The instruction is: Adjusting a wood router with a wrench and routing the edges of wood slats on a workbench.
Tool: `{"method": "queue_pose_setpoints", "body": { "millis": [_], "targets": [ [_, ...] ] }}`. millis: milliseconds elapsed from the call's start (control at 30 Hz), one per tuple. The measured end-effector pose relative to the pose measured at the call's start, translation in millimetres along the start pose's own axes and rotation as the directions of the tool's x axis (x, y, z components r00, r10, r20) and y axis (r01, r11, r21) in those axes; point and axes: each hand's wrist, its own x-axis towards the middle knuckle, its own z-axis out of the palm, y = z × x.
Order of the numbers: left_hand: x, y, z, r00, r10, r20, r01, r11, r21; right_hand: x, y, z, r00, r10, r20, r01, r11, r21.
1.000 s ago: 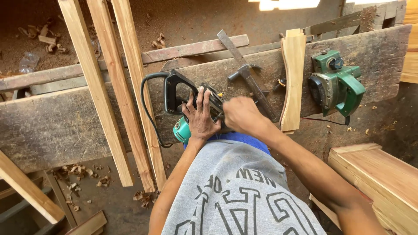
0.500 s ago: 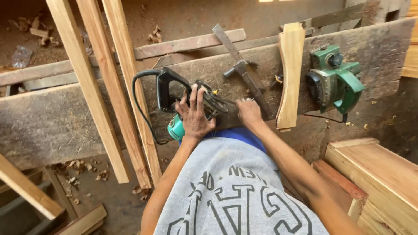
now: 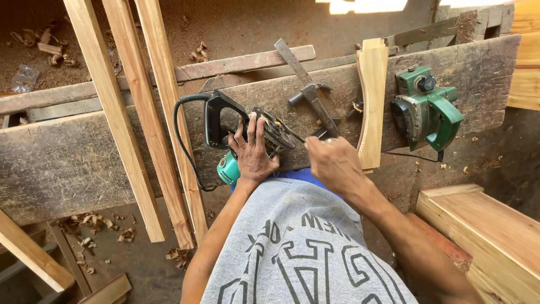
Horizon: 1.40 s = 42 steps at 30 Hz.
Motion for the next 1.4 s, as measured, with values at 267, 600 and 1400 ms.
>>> {"method": "queue_pose_setpoints", "body": {
  "millis": [267, 600, 1400],
  "targets": [
    [-1, 1, 2, 1.0, -0.018, 0.009, 0.018, 1.0, 0.005, 63, -20, 13, 0.978, -0.123, 0.167, 0.14, 0.986, -0.094],
    [4, -2, 1, 1.0, 0.001, -0.009, -0.001, 1.0, 0.004, 10, 20, 53, 0.948, -0.134, 0.289, 0.167, 0.982, -0.092],
    [0, 1, 2, 1.0, 0.007, -0.018, -0.007, 1.0, 0.008, -23, 21, 39, 1.0, 0.016, 0.023, -0.016, 1.0, 0.017]
  ]
}}
